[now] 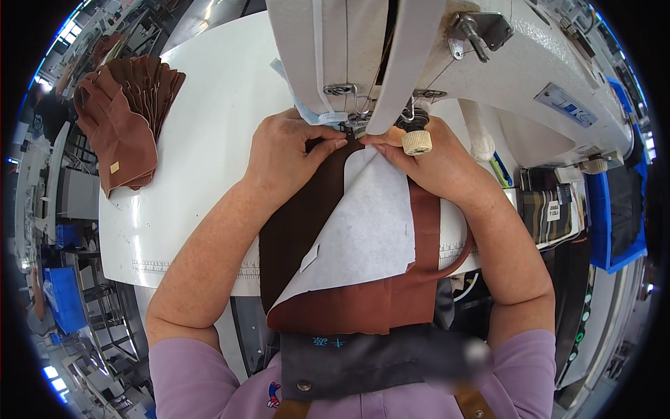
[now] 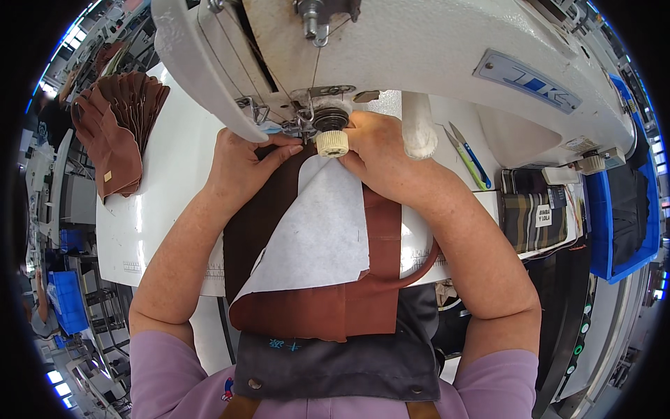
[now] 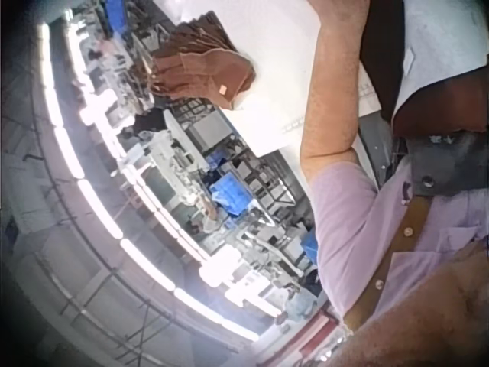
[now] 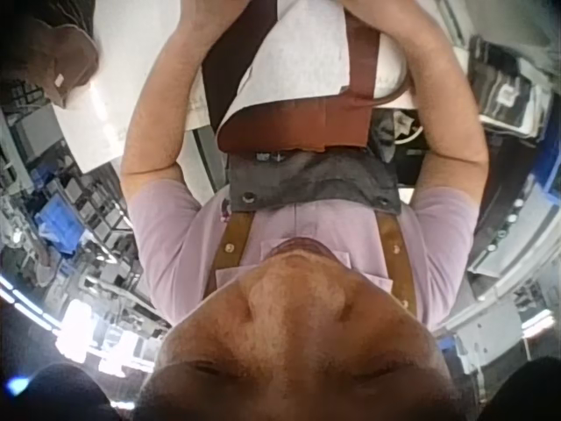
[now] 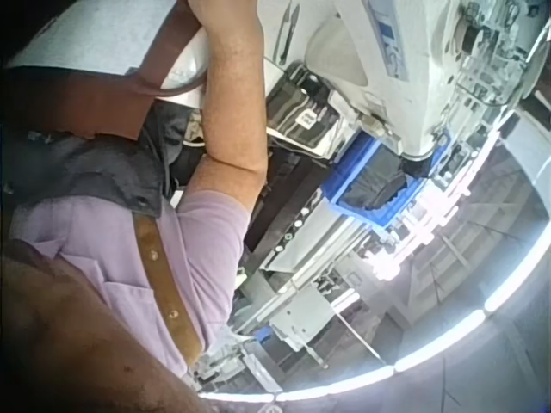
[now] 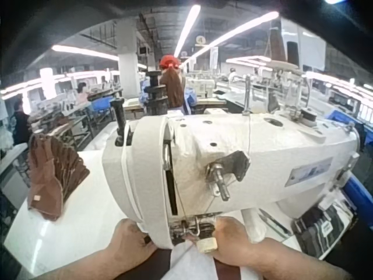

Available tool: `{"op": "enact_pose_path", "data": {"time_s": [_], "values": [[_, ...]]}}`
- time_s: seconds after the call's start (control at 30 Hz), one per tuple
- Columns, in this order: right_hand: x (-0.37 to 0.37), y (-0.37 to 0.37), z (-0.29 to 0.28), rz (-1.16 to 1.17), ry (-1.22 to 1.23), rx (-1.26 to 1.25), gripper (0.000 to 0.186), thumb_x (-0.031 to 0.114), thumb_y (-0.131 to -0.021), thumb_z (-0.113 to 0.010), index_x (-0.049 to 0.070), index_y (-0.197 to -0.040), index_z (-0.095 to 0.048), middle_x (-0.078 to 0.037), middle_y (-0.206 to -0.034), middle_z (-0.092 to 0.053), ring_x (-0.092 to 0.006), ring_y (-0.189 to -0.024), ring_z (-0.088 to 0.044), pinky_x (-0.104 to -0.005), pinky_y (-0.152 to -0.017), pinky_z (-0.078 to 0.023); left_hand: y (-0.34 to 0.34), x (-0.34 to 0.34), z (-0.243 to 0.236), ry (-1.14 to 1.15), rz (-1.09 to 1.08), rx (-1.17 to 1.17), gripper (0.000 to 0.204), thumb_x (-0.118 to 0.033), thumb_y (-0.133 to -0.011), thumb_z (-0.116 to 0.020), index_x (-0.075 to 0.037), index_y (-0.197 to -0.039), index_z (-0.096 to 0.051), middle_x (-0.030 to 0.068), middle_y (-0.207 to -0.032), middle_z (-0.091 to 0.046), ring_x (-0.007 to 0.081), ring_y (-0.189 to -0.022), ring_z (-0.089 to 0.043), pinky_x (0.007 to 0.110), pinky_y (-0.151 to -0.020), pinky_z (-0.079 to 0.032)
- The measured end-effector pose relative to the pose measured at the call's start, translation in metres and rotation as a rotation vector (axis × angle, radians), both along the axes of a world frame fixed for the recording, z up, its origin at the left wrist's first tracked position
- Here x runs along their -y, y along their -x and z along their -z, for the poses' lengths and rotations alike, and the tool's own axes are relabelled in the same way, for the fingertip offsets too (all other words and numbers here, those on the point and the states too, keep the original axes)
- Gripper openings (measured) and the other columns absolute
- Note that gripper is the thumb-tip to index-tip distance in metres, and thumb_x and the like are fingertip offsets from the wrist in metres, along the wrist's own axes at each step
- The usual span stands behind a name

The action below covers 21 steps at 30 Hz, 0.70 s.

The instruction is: The person sews brown leather-like bags using an industrial sewing machine. They repeatedly pick up a bag, align a white interfacing piece on the flap, and guide the material through the machine to stitch the layers together. After each stitch, the person removes the bag and places it on a stack of finished items.

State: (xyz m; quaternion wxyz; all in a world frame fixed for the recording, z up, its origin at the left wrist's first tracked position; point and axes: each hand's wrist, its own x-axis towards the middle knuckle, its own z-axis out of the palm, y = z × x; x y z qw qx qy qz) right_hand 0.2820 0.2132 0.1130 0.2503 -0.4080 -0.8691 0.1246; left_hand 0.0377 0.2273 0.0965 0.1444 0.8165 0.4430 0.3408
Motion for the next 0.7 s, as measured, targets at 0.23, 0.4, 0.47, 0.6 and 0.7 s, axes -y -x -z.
{"op": "enact_pose_path", "data": {"time_s": [0.23,0.4,0.47,0.6,0.7], "values": [[-0.002,-0.001,0.004,-0.013,0.009,-0.026,0.018,0.014,-0.094,-0.066,0.014,-0.109,-0.076,-0.012,-0.083,-0.074,-0.0291,-0.070,-0.070,-0.0362,-0.067,-0.057,-0.001,0.002,-0.004,0.095,-0.034,-0.005,0.013,-0.020,-0.080,-0.083,-0.012,-0.090,-0.083,0.0121,-0.077,-0.069,0.0258,-0.068,-0.066,0.036,-0.065,-0.052],[-0.003,0.000,0.005,-0.014,-0.003,-0.018,0.018,0.012,-0.093,-0.066,0.013,-0.108,-0.076,-0.011,-0.088,-0.074,-0.0282,-0.073,-0.071,-0.0364,-0.067,-0.057,-0.003,0.006,-0.014,0.133,-0.080,-0.046,0.012,-0.020,-0.080,-0.082,-0.013,-0.090,-0.083,0.0123,-0.078,-0.069,0.0258,-0.069,-0.066,0.036,-0.065,-0.052],[-0.004,0.000,0.005,-0.021,-0.007,-0.045,0.017,0.011,-0.093,-0.066,0.013,-0.108,-0.076,-0.011,-0.088,-0.074,-0.0280,-0.074,-0.072,-0.0365,-0.067,-0.057,-0.004,0.007,-0.015,0.150,-0.094,-0.057,0.012,-0.019,-0.081,-0.082,-0.013,-0.090,-0.083,0.0124,-0.078,-0.069,0.0258,-0.069,-0.066,0.036,-0.066,-0.053],[-0.006,0.000,0.005,-0.036,-0.033,-0.022,0.016,0.012,-0.093,-0.067,0.012,-0.106,-0.076,-0.010,-0.086,-0.074,-0.0279,-0.074,-0.072,-0.0361,-0.067,-0.057,-0.003,0.006,-0.016,0.171,-0.097,-0.077,0.012,-0.020,-0.081,-0.082,-0.013,-0.091,-0.083,0.0124,-0.079,-0.069,0.0255,-0.069,-0.067,0.036,-0.066,-0.053],[-0.005,-0.001,0.005,-0.024,-0.033,-0.013,0.015,0.014,-0.094,-0.067,0.012,-0.107,-0.076,-0.010,-0.084,-0.074,-0.0277,-0.074,-0.072,-0.0357,-0.068,-0.057,-0.003,0.005,-0.017,0.153,-0.075,-0.072,0.012,-0.019,-0.081,-0.081,-0.013,-0.091,-0.083,0.0121,-0.080,-0.070,0.0250,-0.069,-0.067,0.035,-0.066,-0.054]]}}
